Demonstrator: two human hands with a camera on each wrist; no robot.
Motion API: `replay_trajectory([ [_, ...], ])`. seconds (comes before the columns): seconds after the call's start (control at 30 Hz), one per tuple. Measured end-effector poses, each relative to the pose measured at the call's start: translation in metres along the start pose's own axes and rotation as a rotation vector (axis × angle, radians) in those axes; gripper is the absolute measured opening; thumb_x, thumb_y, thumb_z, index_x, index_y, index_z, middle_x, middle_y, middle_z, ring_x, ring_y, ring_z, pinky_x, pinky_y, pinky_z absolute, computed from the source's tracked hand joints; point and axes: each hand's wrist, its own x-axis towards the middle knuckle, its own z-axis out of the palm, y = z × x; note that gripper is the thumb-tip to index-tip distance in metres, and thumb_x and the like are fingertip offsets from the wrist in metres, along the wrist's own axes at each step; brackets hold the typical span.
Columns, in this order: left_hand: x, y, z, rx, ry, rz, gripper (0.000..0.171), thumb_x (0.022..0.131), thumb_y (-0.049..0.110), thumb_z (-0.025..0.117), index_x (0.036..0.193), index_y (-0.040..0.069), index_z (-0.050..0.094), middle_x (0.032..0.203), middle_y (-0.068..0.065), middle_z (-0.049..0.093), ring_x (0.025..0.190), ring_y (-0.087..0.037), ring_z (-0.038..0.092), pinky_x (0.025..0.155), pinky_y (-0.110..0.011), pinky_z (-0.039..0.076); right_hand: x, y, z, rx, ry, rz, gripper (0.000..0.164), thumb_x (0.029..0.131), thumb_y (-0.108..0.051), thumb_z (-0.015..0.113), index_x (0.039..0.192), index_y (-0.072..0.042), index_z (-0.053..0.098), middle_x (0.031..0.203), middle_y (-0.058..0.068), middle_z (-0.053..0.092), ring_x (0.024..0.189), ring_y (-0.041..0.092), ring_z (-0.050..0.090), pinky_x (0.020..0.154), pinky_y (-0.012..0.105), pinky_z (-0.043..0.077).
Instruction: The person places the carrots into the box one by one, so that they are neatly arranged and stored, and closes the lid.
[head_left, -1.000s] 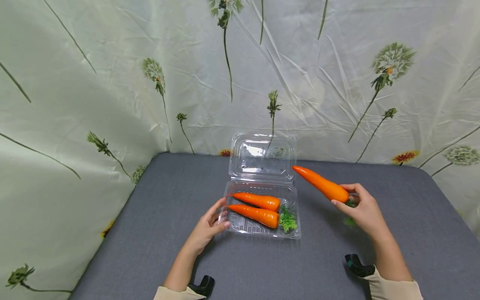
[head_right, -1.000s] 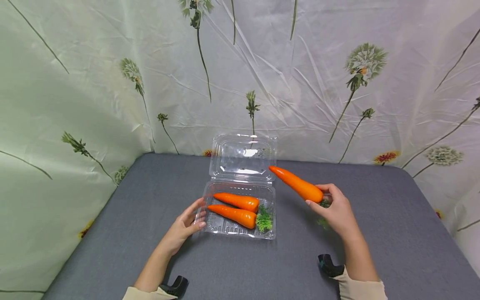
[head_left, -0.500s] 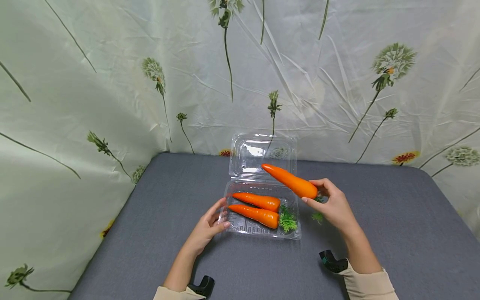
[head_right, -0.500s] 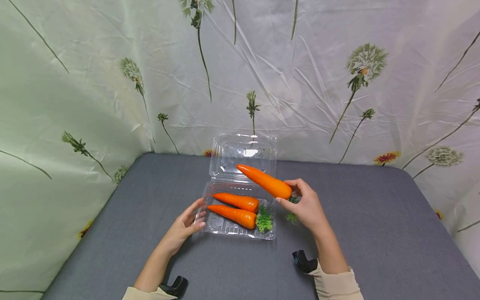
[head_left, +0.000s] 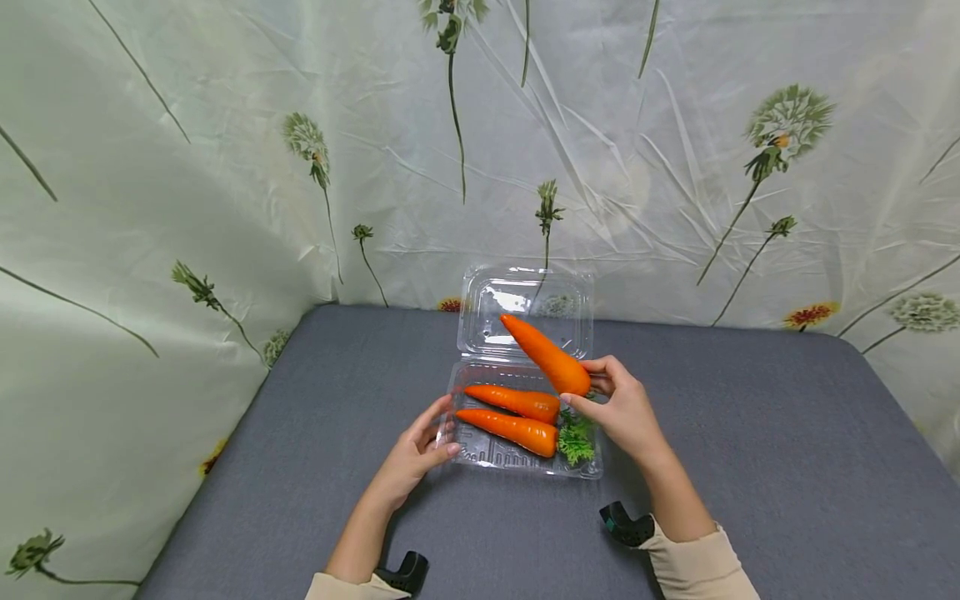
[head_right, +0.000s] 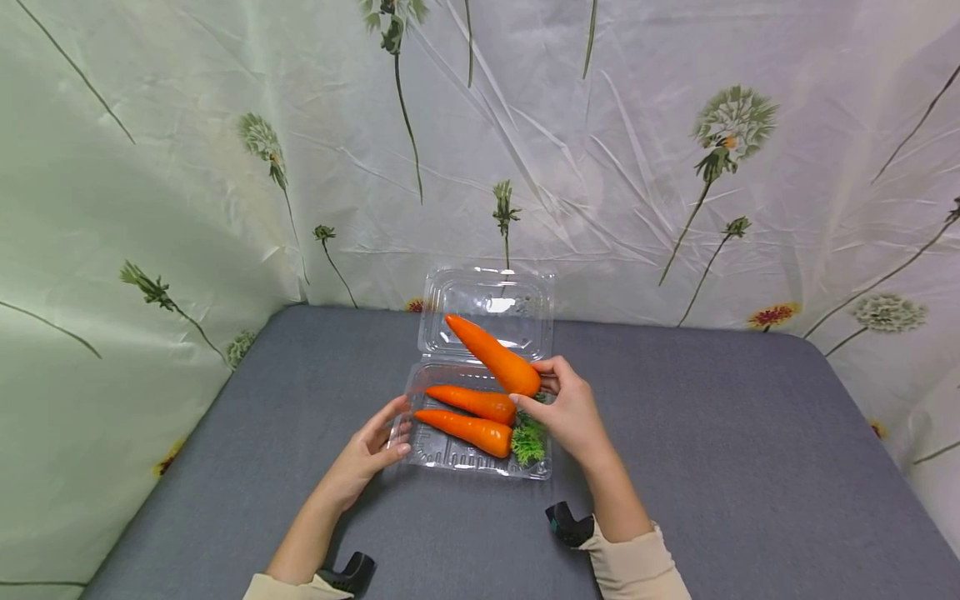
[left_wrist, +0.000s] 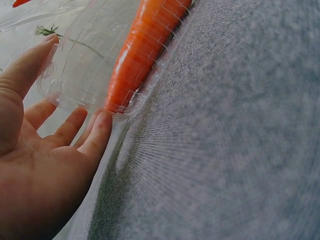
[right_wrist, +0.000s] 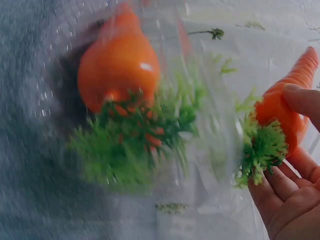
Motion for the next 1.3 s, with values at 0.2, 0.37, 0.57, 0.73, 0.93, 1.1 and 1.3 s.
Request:
replay_trajectory([
  [0.2,0.000,0.000,0.000,-0.001,0.012,-0.002,0.070,0.080,-0.005,0.063,0.140,0.009,0.030,0.142,-0.017,0.027,0.123,-0.036,0.033,0.085,-0.024,0.042,0.002,0.001,0.011,0.041,-0.005,0.007,0.045,0.074,-0.009,0.074,0.110,0.002,0.048,0.110,0.019,0.056,0.099,0.028,0.058,0.073,0.030,0.049],
  [0.37,0.001,0.000,0.001,-0.001,0.014,-0.009,0.071,0.079,-0.005,0.064,0.140,0.009,0.029,0.142,-0.018,0.026,0.122,-0.036,0.034,0.084,-0.024,0.043,-0.001,0.008,0.014,-0.026,-0.030,0.029,0.045,0.073,-0.011,0.075,0.108,0.000,0.048,0.112,0.019,0.056,0.099,0.028,0.058,0.073,0.032,0.049],
  [0.57,0.001,0.001,0.001,-0.009,0.011,-0.004,0.070,0.080,-0.006,0.063,0.140,0.007,0.029,0.142,-0.018,0.026,0.123,-0.036,0.033,0.084,-0.024,0.043,-0.005,0.017,0.015,-0.171,-0.046,-0.003,0.043,0.070,-0.013,0.078,0.103,-0.003,0.053,0.108,0.013,0.058,0.092,0.027,0.060,0.074,0.035,0.049],
  [0.73,0.001,0.000,0.001,-0.008,0.015,-0.006,0.070,0.080,-0.005,0.063,0.140,0.008,0.029,0.142,-0.017,0.027,0.122,-0.036,0.034,0.084,-0.024,0.042,-0.007,0.018,0.018,-0.272,-0.061,-0.086,0.043,0.068,-0.018,0.079,0.103,-0.004,0.059,0.099,0.006,0.058,0.087,0.022,0.060,0.074,0.035,0.048],
  [0.93,0.001,0.000,0.001,-0.010,0.015,-0.009,0.070,0.079,-0.005,0.063,0.140,0.008,0.030,0.142,-0.017,0.027,0.122,-0.036,0.034,0.085,-0.024,0.042,-0.008,0.019,0.020,-0.363,-0.084,-0.116,0.044,0.069,-0.024,0.078,0.105,-0.006,0.061,0.096,0.002,0.059,0.085,0.017,0.057,0.074,0.034,0.047],
  [1.1,0.000,0.000,0.001,-0.017,0.003,-0.005,0.070,0.080,-0.005,0.063,0.140,0.008,0.029,0.142,-0.018,0.026,0.123,-0.036,0.033,0.084,-0.024,0.042,-0.007,0.017,0.023,-0.391,-0.113,-0.110,0.046,0.070,-0.024,0.077,0.108,-0.004,0.061,0.100,0.004,0.060,0.087,0.018,0.056,0.075,0.035,0.047],
  [1.3,0.001,0.000,0.001,-0.015,-0.006,0.007,0.070,0.080,-0.005,0.062,0.140,0.008,0.028,0.142,-0.017,0.026,0.123,-0.037,0.032,0.085,-0.025,0.042,-0.006,0.016,0.028,-0.406,-0.133,-0.119,0.049,0.071,-0.028,0.076,0.111,-0.002,0.060,0.104,0.005,0.060,0.092,0.020,0.056,0.080,0.038,0.045],
])
